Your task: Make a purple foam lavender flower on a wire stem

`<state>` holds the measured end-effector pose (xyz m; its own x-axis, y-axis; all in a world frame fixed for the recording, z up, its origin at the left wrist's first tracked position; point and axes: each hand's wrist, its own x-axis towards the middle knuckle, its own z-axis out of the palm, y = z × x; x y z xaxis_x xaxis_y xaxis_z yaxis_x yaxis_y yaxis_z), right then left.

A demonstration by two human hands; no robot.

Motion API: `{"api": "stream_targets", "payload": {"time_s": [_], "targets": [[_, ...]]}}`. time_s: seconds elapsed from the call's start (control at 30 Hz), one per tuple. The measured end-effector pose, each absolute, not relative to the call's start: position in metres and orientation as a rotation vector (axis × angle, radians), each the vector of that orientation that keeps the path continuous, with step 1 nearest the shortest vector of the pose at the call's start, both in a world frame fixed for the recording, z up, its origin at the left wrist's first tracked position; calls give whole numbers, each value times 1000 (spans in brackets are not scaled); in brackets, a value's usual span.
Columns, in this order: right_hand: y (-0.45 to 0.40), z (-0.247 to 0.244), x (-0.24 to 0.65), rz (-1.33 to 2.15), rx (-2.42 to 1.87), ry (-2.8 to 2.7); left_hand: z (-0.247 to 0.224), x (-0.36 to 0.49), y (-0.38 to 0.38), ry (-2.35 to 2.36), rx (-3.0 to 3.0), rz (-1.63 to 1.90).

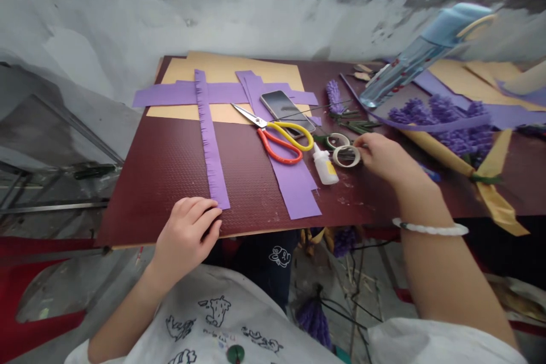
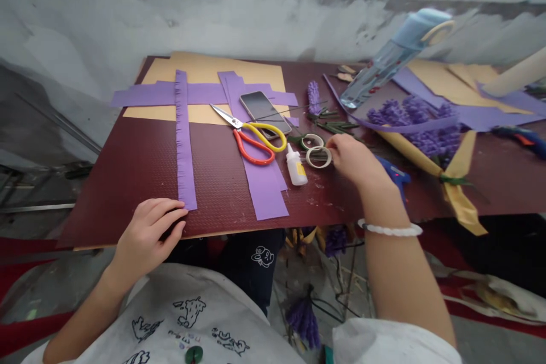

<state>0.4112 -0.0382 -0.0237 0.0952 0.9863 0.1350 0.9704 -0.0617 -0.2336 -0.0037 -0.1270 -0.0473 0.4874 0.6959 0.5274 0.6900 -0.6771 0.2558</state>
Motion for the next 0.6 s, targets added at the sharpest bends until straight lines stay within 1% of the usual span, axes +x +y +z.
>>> {"api": "stream_targets", "payload": {"time_s": [0.3,0.6], "targets": [[-16,-25,398,97,-2000,-1934,-47,-4,-127,1254,2708,971],[1,-15,387,268,-1920,-1940,-47,-3,-127,1250,2700,968]]}}
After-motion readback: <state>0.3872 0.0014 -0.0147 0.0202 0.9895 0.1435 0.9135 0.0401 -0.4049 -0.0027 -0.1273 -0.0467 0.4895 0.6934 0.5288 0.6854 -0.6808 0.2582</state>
